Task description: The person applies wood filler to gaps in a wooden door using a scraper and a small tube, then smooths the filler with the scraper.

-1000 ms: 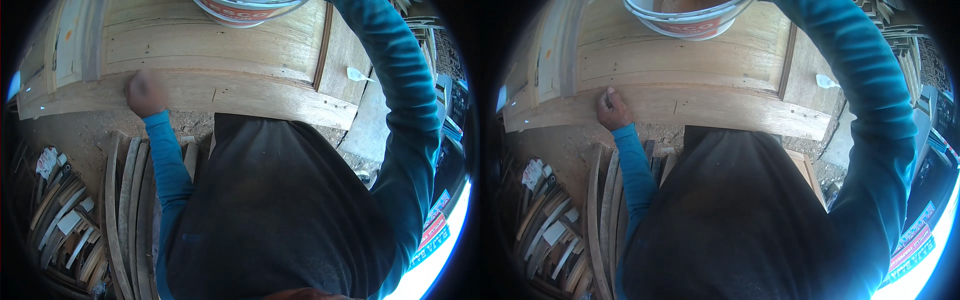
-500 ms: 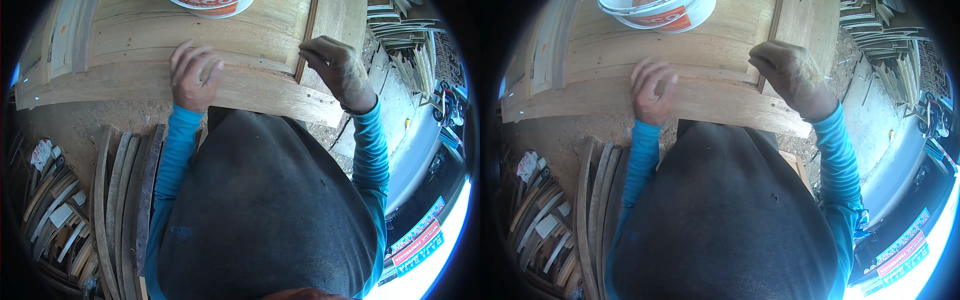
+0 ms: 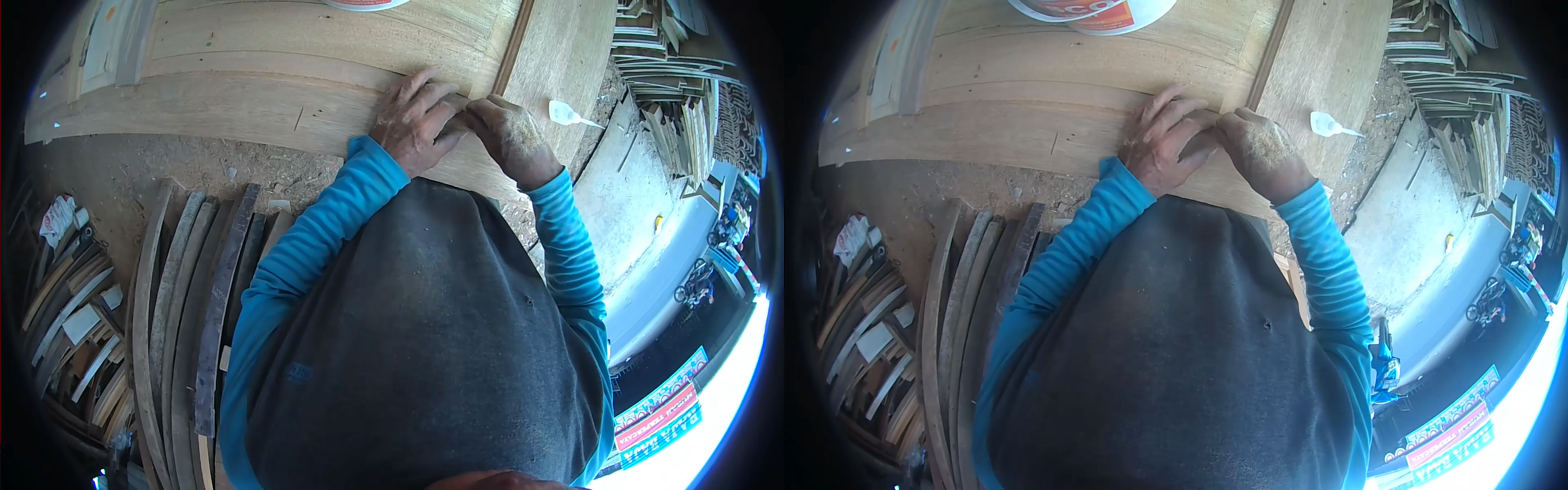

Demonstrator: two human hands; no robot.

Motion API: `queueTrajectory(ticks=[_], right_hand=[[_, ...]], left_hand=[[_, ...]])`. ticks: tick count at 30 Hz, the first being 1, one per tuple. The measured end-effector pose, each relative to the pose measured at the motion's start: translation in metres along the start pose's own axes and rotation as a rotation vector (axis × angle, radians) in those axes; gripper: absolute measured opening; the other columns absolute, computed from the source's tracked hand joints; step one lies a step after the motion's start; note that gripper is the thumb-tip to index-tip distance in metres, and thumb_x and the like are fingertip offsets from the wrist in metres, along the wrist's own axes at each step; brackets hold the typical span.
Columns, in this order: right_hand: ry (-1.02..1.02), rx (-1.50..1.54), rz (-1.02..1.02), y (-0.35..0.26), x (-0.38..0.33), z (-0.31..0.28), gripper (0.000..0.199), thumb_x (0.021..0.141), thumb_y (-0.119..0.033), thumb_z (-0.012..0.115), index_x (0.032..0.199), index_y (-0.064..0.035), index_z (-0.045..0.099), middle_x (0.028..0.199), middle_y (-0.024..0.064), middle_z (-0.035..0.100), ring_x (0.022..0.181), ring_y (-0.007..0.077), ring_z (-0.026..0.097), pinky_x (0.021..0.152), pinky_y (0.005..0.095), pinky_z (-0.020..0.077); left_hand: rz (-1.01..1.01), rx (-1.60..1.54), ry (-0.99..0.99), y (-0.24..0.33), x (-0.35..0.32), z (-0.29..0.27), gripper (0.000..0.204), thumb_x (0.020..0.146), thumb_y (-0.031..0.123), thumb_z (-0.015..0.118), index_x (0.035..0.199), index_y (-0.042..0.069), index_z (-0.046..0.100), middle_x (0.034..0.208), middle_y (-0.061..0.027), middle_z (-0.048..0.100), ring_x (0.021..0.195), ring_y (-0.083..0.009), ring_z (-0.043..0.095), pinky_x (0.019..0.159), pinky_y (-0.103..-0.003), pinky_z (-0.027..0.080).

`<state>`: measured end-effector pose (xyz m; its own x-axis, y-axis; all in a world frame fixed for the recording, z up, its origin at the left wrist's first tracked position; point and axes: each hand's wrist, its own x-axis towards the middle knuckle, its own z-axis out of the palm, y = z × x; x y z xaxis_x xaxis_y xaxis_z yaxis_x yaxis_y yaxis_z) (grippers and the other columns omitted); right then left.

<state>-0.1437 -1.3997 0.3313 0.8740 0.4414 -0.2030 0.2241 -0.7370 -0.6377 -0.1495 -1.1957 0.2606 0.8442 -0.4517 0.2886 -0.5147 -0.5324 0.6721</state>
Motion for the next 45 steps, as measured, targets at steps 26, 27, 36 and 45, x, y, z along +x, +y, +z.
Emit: queueTrajectory(ticks=[26,27,36,45], right_hand=[[0.029,-0.110,0.099,-0.007,-0.004,0.011,0.016,0.096,-0.013,0.066,0.108,-0.0029,0.069,0.096,0.0173,0.066,0.086,0.0381,0.069,0.074,0.0441,0.0552],[0.030,-0.108,0.107,-0.007,-0.006,0.010,0.016,0.095,-0.013,0.066,0.108,-0.0029,0.069,0.095,0.0173,0.066,0.086,0.0381,0.069,0.074,0.0442,0.0551],[0.103,-0.137,0.069,0.000,-0.012,0.010,0.010,0.095,-0.015,0.065,0.099,-0.0055,0.066,0.087,0.0170,0.064,0.080,0.0394,0.066,0.068,0.0485,0.0535],[0.089,-0.117,0.094,-0.003,-0.012,0.011,0.012,0.094,-0.009,0.066,0.103,-0.0012,0.065,0.091,0.0192,0.063,0.083,0.0410,0.066,0.071,0.0475,0.0526]], left_hand=[[-0.012,-0.027,-0.012,0.001,0.003,-0.005,0.036,0.078,0.025,0.084,0.111,0.013,0.074,0.131,-0.0037,0.062,0.136,-0.0293,0.048,0.109,-0.049,0.043],[-0.015,-0.029,-0.015,0.002,0.004,-0.006,0.036,0.079,0.024,0.083,0.111,0.013,0.073,0.132,-0.0034,0.061,0.136,-0.0295,0.048,0.109,-0.049,0.043],[0.000,-0.016,-0.005,0.002,0.004,-0.003,0.036,0.077,0.032,0.084,0.105,0.011,0.076,0.131,-0.0040,0.062,0.135,-0.0290,0.047,0.111,-0.051,0.039],[0.012,-0.037,-0.034,0.001,0.004,-0.004,0.041,0.075,0.035,0.086,0.105,0.009,0.075,0.135,-0.0049,0.061,0.139,-0.0299,0.044,0.114,-0.051,0.037]])
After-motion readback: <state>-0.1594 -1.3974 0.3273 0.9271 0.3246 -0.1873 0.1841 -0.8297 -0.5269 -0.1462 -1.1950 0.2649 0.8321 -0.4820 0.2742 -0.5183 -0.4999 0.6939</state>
